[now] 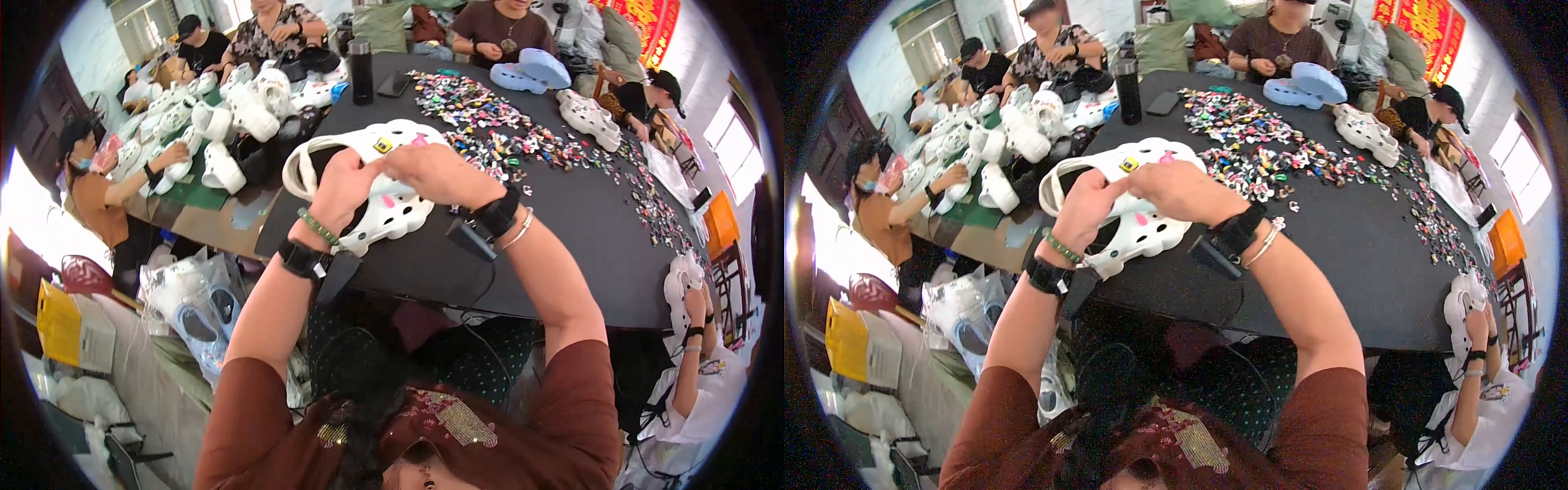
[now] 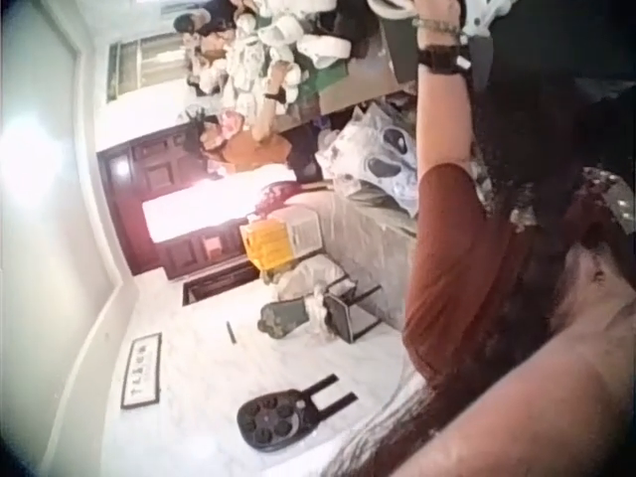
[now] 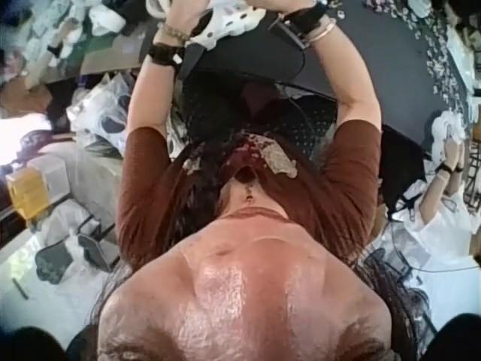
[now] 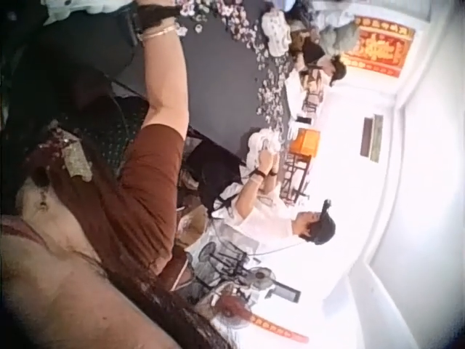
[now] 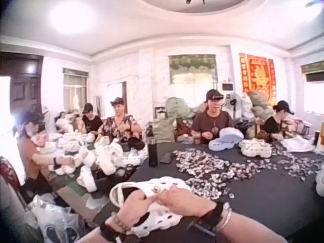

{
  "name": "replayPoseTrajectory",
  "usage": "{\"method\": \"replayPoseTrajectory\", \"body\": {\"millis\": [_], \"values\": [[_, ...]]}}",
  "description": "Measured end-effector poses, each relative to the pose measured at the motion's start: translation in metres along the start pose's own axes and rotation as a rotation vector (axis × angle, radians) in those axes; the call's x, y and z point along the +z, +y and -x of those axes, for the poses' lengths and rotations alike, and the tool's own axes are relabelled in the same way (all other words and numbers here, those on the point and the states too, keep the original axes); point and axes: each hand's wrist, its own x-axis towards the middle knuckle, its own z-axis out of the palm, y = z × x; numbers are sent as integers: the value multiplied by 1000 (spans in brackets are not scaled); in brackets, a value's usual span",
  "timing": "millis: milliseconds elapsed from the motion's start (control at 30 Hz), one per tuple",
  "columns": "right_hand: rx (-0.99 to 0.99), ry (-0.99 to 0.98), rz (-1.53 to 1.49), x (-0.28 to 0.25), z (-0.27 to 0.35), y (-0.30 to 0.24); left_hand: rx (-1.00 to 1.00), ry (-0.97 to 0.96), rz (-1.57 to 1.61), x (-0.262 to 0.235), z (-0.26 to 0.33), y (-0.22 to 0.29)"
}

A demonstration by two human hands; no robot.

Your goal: Attaching decorative charms to foam clog-style shoes while working at a communal table.

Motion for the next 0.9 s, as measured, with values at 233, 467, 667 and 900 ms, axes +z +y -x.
{"method": "replayPoseTrajectory", "body": {"millis": [233, 467, 667, 900], "values": [[62, -99, -41, -10, -5, -4, -48, 14, -61, -2, -2, -2], [-82, -72, 121, -9, -2, -9, -97, 31, 133, 4, 0, -5], [-45, 24, 16, -2, 3, -10, -204, -86, 75, -4, 3, 9], [264, 45, -826, -10, 6, 16, -130, -143, 235, -3, -5, -15]]}}
